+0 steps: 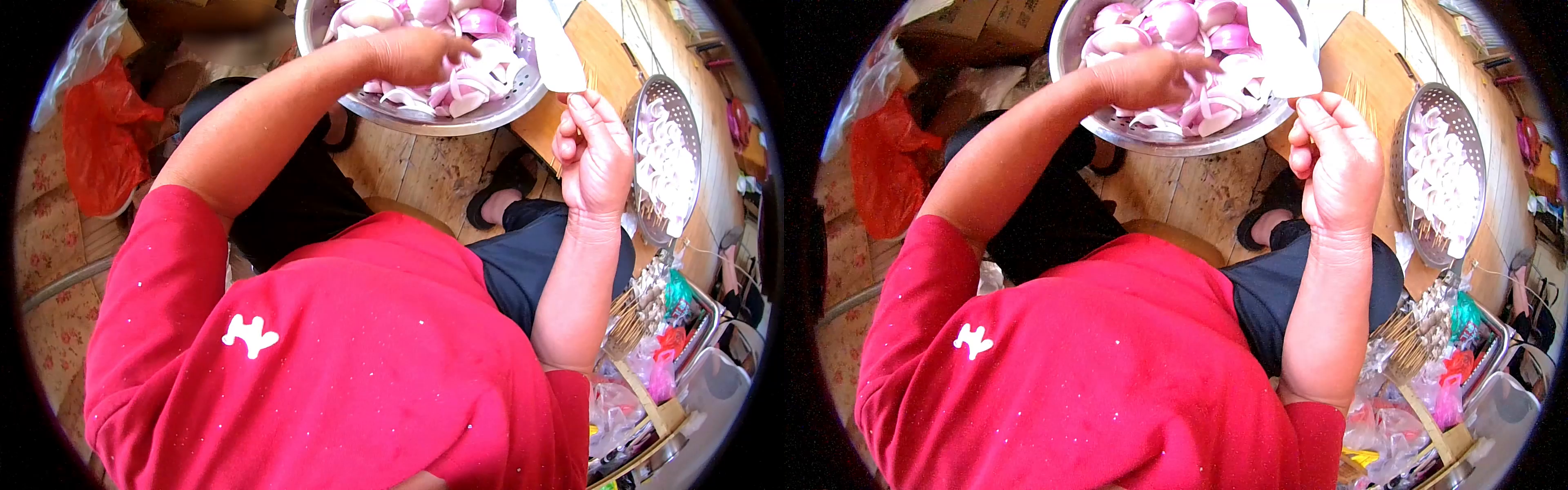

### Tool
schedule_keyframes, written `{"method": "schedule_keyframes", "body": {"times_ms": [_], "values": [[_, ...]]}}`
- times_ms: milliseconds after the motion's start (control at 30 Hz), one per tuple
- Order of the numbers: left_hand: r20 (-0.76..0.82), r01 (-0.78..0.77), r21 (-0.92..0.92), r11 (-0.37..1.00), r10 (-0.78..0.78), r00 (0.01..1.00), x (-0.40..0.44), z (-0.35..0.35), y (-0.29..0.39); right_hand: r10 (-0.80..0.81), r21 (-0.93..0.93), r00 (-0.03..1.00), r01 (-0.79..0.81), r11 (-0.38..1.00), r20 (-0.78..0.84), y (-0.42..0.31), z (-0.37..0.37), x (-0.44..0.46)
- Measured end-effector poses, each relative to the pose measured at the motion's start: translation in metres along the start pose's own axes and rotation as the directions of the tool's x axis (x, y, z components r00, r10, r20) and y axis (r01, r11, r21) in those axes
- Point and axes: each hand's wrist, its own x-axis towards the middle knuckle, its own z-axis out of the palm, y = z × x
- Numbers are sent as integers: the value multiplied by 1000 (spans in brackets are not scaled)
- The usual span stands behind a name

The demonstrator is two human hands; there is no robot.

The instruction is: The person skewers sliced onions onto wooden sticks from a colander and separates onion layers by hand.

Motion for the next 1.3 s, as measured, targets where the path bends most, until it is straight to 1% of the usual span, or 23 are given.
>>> {"method": "schedule_keyframes", "body": {"times_ms": [33,100,167,200,233,300,333,367,433,500,567,633,700,767,800,833,900,967,1067,1100,1133,1200,1300], "values": [[-77,5,-97,995,-13,997,2,-8,0,-3,0,1000,3,1000,-3,0,1,-1],[-170,13,-66,998,-25,985,5,-26,-12,-16,26,1000,16,1000,6,2,-1,-1],[-133,240,120,963,-224,966,2,-37,-17,-30,54,999,29,998,19,2,-2,0],[-130,214,275,937,-185,974,1,-37,-25,-29,51,999,29,998,13,2,-2,0],[-131,216,277,936,-186,974,1,-34,-27,-29,47,1000,28,999,6,2,-2,0],[197,450,329,830,-526,827,-1,-28,-10,-35,46,999,34,998,13,2,0,0],[264,412,382,828,-525,809,5,-16,-21,-41,42,999,40,998,18,2,0,0],[278,269,448,853,-419,864,11,6,-46,-40,42,999,39,998,19,2,2,0],[201,166,498,851,-299,933,-1,14,-27,-34,39,999,33,999,35,1,5,-2],[126,225,492,841,-325,937,-4,20,-19,-29,27,999,28,999,37,1,7,-2],[13,240,417,877,-270,963,-2,26,-21,-25,15,999,24,1000,39,1,9,-3],[6,292,352,889,-314,949,6,24,-24,-27,19,999,26,999,40,2,9,-4],[-164,213,-149,965,-237,958,4,5,-18,-30,25,999,29,999,44,3,7,-4],[-118,222,-274,936,-261,958,10,-8,-30,-31,30,998,29,999,48,4,7,-4],[-258,169,13,985,-160,953,8,-14,-34,-30,28,998,28,999,51,3,7,-4],[-239,170,79,982,-147,960,6,-21,-39,-29,26,998,27,999,54,3,7,-4],[-9,256,236,937,-261,965,-3,-34,-27,-26,23,998,25,999,49,4,6,-3],[368,272,424,864,-439,820,-6,-41,-12,-27,21,999,26,999,44,4,6,-3],[50,108,411,905,-140,989,-21,10,-58,-27,17,999,26,1000,44,4,6,-3],[164,-68,707,704,-71,984,-32,-2,-28,-24,15,999,23,1000,47,4,8,-3],[165,-69,707,704,-70,984,-32,-8,-14,-21,13,999,21,1000,50,4,8,-4],[248,90,688,720,-350,904,-28,-13,4,-21,8,998,21,1000,53,4,9,-5],[293,22,695,719,-311,904,-26,-10,-4,-17,-2,998,17,1000,54,4,8,-5]]}}
